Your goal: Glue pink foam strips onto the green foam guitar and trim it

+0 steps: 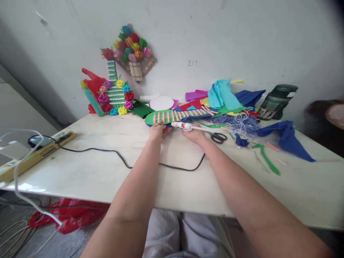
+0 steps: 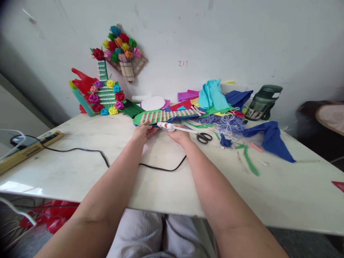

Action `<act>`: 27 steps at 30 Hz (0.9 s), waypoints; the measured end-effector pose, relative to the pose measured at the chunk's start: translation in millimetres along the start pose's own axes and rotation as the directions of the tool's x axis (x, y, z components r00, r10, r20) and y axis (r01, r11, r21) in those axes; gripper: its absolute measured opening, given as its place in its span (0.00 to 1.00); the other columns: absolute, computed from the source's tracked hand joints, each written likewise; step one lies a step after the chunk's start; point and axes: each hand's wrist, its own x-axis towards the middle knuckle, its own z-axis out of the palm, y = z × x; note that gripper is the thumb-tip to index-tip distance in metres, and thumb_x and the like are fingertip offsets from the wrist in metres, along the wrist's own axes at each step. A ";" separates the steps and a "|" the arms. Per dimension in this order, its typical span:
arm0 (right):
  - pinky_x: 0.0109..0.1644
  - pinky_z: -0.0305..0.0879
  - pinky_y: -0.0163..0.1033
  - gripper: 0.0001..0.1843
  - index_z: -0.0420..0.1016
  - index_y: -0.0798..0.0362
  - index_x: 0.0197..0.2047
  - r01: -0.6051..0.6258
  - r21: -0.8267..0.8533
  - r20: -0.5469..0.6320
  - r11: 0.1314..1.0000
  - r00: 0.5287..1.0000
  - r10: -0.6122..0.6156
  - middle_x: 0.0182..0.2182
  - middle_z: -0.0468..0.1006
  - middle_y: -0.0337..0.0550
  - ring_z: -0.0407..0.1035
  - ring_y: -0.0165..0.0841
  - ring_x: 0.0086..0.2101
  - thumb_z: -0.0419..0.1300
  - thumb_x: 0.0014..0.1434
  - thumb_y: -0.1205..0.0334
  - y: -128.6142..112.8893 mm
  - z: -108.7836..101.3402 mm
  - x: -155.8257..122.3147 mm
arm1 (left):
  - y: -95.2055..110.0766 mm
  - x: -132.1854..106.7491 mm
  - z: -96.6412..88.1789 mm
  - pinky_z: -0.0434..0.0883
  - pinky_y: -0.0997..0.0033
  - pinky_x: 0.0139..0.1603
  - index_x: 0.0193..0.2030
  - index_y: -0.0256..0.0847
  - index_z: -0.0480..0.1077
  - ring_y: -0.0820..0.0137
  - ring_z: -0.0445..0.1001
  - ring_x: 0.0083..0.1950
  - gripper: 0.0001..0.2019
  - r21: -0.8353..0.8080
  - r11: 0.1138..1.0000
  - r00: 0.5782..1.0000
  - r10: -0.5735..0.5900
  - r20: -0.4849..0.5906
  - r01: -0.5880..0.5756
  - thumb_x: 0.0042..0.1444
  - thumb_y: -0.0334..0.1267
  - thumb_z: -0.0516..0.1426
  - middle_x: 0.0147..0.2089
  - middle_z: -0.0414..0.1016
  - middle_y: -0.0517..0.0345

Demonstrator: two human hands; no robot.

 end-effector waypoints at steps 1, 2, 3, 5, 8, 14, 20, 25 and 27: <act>0.36 0.66 0.35 0.14 0.78 0.48 0.40 0.004 0.018 -0.006 1.000 1.000 -0.003 0.34 0.81 0.42 0.74 0.38 0.35 0.59 0.51 0.54 1.8 -0.3 0.3 | 0.3 -0.4 -0.6 0.77 0.73 0.31 0.61 0.35 0.64 0.71 0.77 0.25 0.28 -0.005 1.000 1.000 -0.002 0.000 0.002 0.51 0.19 0.54 0.29 0.76 0.52; 0.36 0.66 0.35 0.14 0.79 0.48 0.40 0.004 0.024 -0.010 1.000 1.000 -0.004 0.34 0.81 0.41 0.74 0.38 0.36 0.59 0.51 0.55 3.3 -0.5 0.6 | 0.8 -1.1 -1.0 0.77 0.73 0.31 0.61 0.36 0.64 0.71 0.77 0.25 0.29 -0.005 1.000 1.000 -0.006 0.001 0.006 0.51 0.19 0.55 0.30 0.76 0.51; 0.37 0.66 0.35 0.14 0.79 0.49 0.40 0.004 0.022 -0.011 1.000 1.000 -0.003 0.34 0.81 0.41 0.74 0.38 0.36 0.60 0.50 0.55 4.2 -0.5 0.8 | 1.3 -2.1 -1.0 0.77 0.73 0.30 0.62 0.36 0.64 0.71 0.77 0.24 0.29 -0.002 1.000 1.000 -0.009 0.002 0.009 0.52 0.20 0.55 0.31 0.77 0.51; 0.38 0.67 0.35 0.14 0.79 0.49 0.40 0.009 0.018 -0.009 1.000 1.000 -0.009 0.34 0.81 0.41 0.74 0.38 0.36 0.60 0.50 0.55 4.7 0.0 1.2 | 2.2 -4.3 -0.5 0.77 0.72 0.30 0.62 0.37 0.63 0.71 0.77 0.24 0.29 0.012 1.000 1.000 -0.012 0.005 0.012 0.52 0.20 0.55 0.31 0.77 0.50; 0.38 0.67 0.35 0.15 0.79 0.48 0.40 0.019 0.004 -0.004 1.000 1.000 -0.019 0.35 0.81 0.41 0.75 0.38 0.37 0.60 0.51 0.54 3.6 1.6 1.7 | 2.6 -6.3 0.6 0.77 0.72 0.31 0.63 0.35 0.61 0.70 0.77 0.24 0.29 0.034 0.999 1.000 -0.003 0.011 0.002 0.53 0.19 0.53 0.31 0.77 0.50; 0.36 0.67 0.35 0.14 0.79 0.48 0.40 0.026 0.027 -0.005 0.999 1.000 -0.026 0.35 0.81 0.41 0.74 0.38 0.35 0.60 0.51 0.54 2.4 2.8 0.6 | 2.1 -6.4 1.6 0.77 0.71 0.32 0.60 0.31 0.64 0.70 0.76 0.24 0.26 0.037 0.999 1.000 0.025 0.004 -0.025 0.53 0.18 0.52 0.29 0.76 0.49; 0.34 0.66 0.35 0.15 0.78 0.47 0.43 0.007 -0.026 0.040 1.000 0.999 -0.006 0.35 0.81 0.41 0.74 0.38 0.35 0.58 0.52 0.54 -5.4 -2.2 -1.3 | 1.7 -5.4 3.6 0.76 0.73 0.31 0.57 0.31 0.67 0.71 0.76 0.23 0.24 0.021 1.000 0.999 0.016 -0.035 -0.015 0.53 0.18 0.52 0.28 0.76 0.50; 0.36 0.67 0.39 0.17 0.77 0.47 0.44 -0.022 -0.136 0.058 0.990 0.998 0.030 0.36 0.81 0.43 0.74 0.40 0.35 0.56 0.53 0.53 -13.1 -3.8 -0.8 | -1.2 -0.1 3.1 0.77 0.71 0.32 0.57 0.32 0.68 0.71 0.76 0.24 0.24 0.016 1.000 0.999 0.009 -0.047 -0.008 0.52 0.18 0.53 0.29 0.76 0.50; 0.36 0.67 0.39 0.17 0.77 0.46 0.44 -0.027 -0.132 0.045 0.991 0.998 0.033 0.36 0.81 0.42 0.74 0.39 0.36 0.56 0.53 0.52 -11.4 -2.6 -0.5 | -1.2 0.5 2.7 0.77 0.70 0.33 0.57 0.31 0.67 0.70 0.76 0.24 0.24 0.018 1.000 0.999 0.014 -0.043 -0.013 0.52 0.18 0.52 0.28 0.76 0.51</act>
